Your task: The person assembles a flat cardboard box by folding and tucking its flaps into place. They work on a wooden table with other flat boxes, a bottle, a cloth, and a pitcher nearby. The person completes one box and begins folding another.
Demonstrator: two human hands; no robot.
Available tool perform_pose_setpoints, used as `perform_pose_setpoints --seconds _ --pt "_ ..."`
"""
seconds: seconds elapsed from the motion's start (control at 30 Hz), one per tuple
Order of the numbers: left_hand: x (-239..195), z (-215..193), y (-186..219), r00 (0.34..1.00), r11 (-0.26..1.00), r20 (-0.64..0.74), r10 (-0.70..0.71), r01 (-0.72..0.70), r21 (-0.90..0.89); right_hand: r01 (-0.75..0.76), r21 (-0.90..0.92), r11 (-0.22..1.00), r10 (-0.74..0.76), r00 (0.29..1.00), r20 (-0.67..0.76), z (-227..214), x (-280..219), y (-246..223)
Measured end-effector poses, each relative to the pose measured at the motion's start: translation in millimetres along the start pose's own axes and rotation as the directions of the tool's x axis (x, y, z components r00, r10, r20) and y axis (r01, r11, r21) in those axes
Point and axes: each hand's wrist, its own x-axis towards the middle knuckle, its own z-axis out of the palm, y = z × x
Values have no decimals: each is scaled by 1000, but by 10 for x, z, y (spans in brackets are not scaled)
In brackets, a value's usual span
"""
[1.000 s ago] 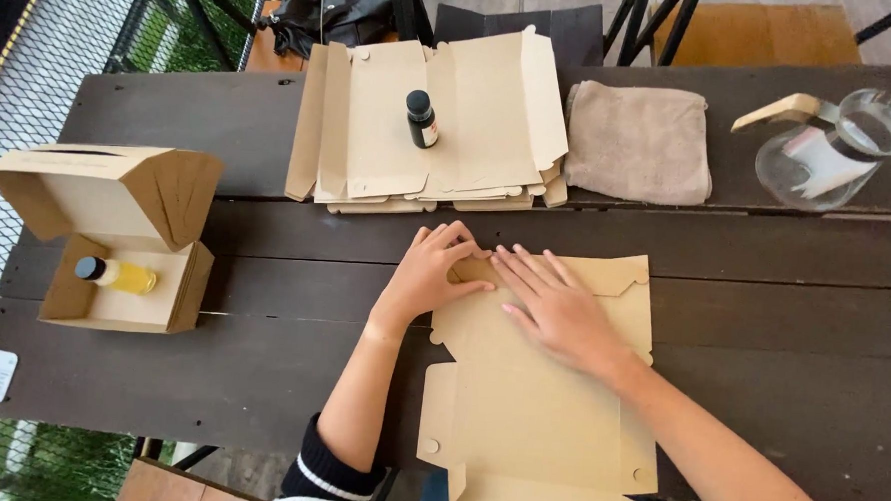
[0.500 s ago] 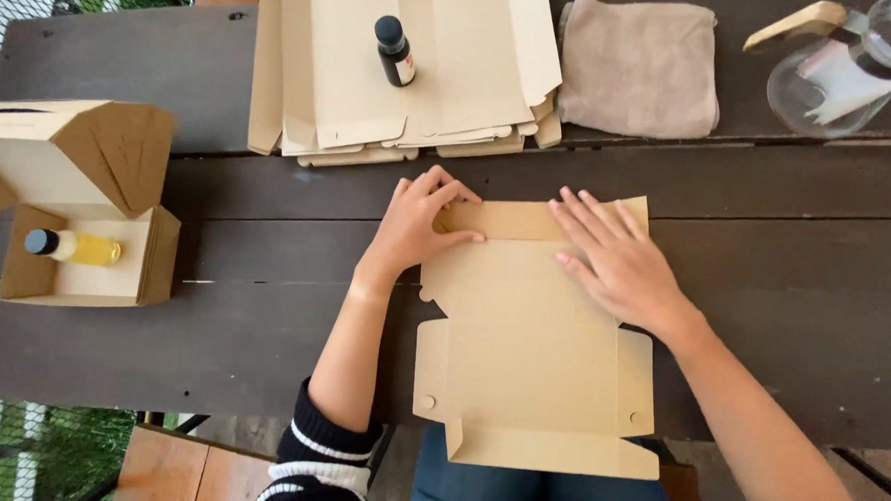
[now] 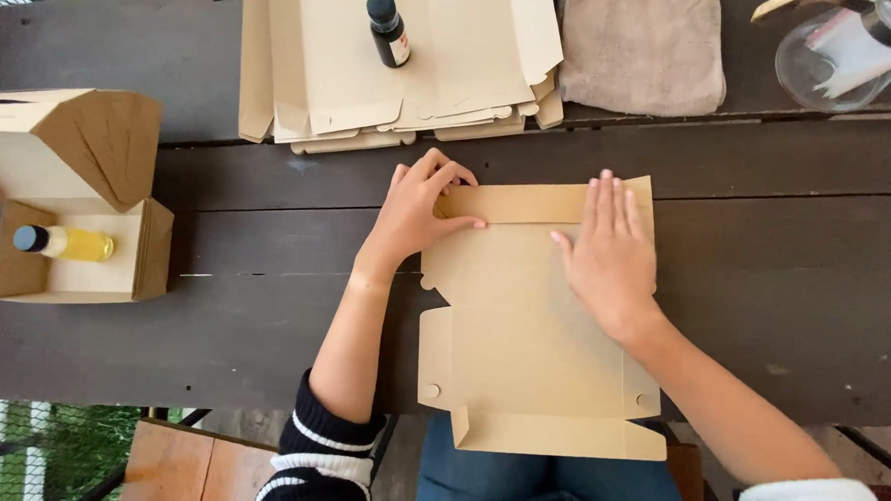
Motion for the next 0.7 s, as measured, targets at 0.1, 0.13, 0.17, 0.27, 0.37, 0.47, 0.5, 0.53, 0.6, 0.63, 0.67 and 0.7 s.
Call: perform_pose_setpoints --seconds 0.1,0.13,0.17,0.27,0.37,0.47,0.5,0.53,0.6,0.63,0.67,0.7 --pt "-5 14 -16 1000 1000 -8 6 -6 -22 11 21 1000 -12 999 35 -39 97 -254" --pt "-2 17 -35 1000 1000 -4 7 -7 -22 8 23 1000 -8 999 37 -30 127 -336" --pt "-1 27 -51 1000 1000 -3 9 -9 -26 23 28 999 -24 998 63 -21 154 -412" --pt "10 30 -58 1000 999 5 9 -9 -37 62 40 997 -65 996 68 -12 200 -643" --pt "4 30 -74 1000 999 19 5 -5 -47 108 50 993 -111 993 47 30 229 -818" --pt "0 44 -110 1000 998 21 6 -5 -60 141 61 988 -144 988 50 58 260 -922" --pt "-1 44 -125 1000 998 16 4 -3 -63 157 72 985 -161 986 47 63 278 -953" --pt "-7 62 -144 1000 998 15 1 0 -64 160 72 984 -164 985 48 82 279 -965" --pt "-7 76 -186 1000 998 17 3 -2 -57 151 71 986 -156 985 69 112 302 -995" --pt "-7 65 -187 1000 999 14 3 -2 -54 154 72 986 -158 985 66 137 302 -975" --pt "-6 55 -187 1000 998 19 1 0 -55 177 105 979 -182 983 37 160 303 -952" --pt "-5 41 -185 1000 998 26 0 1 -56 200 138 970 -203 979 7 181 303 -932"
